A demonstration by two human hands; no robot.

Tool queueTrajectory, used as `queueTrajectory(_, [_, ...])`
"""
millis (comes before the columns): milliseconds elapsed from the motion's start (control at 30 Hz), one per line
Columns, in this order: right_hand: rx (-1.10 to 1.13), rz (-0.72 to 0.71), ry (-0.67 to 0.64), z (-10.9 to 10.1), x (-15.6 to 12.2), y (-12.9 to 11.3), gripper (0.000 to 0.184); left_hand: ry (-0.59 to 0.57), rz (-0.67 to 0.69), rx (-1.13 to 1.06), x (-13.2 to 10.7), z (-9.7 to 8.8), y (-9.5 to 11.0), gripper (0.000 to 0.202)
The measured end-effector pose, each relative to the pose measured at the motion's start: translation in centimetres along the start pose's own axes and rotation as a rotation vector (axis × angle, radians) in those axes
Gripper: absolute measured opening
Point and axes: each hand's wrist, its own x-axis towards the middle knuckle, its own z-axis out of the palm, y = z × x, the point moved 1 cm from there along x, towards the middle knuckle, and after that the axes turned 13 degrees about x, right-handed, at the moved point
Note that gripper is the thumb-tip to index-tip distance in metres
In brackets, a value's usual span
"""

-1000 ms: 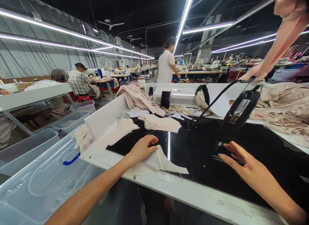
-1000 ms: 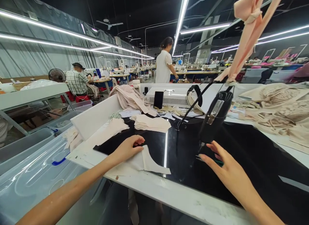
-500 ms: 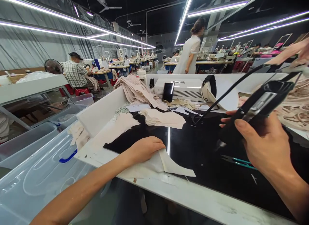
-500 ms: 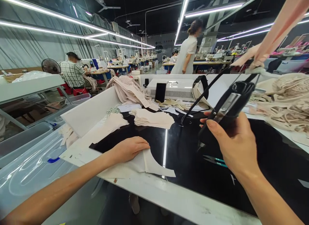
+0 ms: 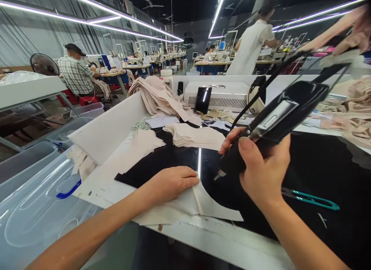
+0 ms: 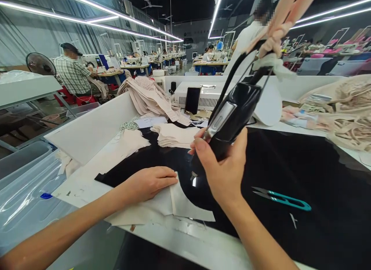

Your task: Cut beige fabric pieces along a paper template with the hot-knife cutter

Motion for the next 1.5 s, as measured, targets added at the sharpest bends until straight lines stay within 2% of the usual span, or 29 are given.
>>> queueTrajectory(133, [0.074,-0.032,-0.011,1.9,-0.8,1.2,0.050,0.029,0.000,-0.005,-0.1,-0.1,0.3,0.039])
queueTrajectory(267, [0.066,-0.049,0.020,2.6,-1.0,2.3,0.047,0.052,0.001,-0.004,-0.2,-0.3,0.6,0.038])
queueTrajectory(500, [0.120,-0.070,0.001,2.7,-1.3,2.9,0.044,0.034,-0.010,-0.026,-0.1,-0.3,0.8,0.037])
queueTrajectory(900, [0.076,-0.058,0.005,3.0,-1.2,2.7,0.037,0.051,-0.023,-0.049,-0.1,-0.1,0.9,0.038])
queueTrajectory(1167, [0.092,-0.064,0.050,2.4,-1.5,1.8,0.046,0.111,0.000,-0.010,-0.1,-0.1,0.7,0.036])
queueTrajectory(1500, [0.103,-0.073,0.006,2.6,-1.9,2.2,0.036,0.094,-0.007,-0.058,-0.1,0.4,0.5,0.034])
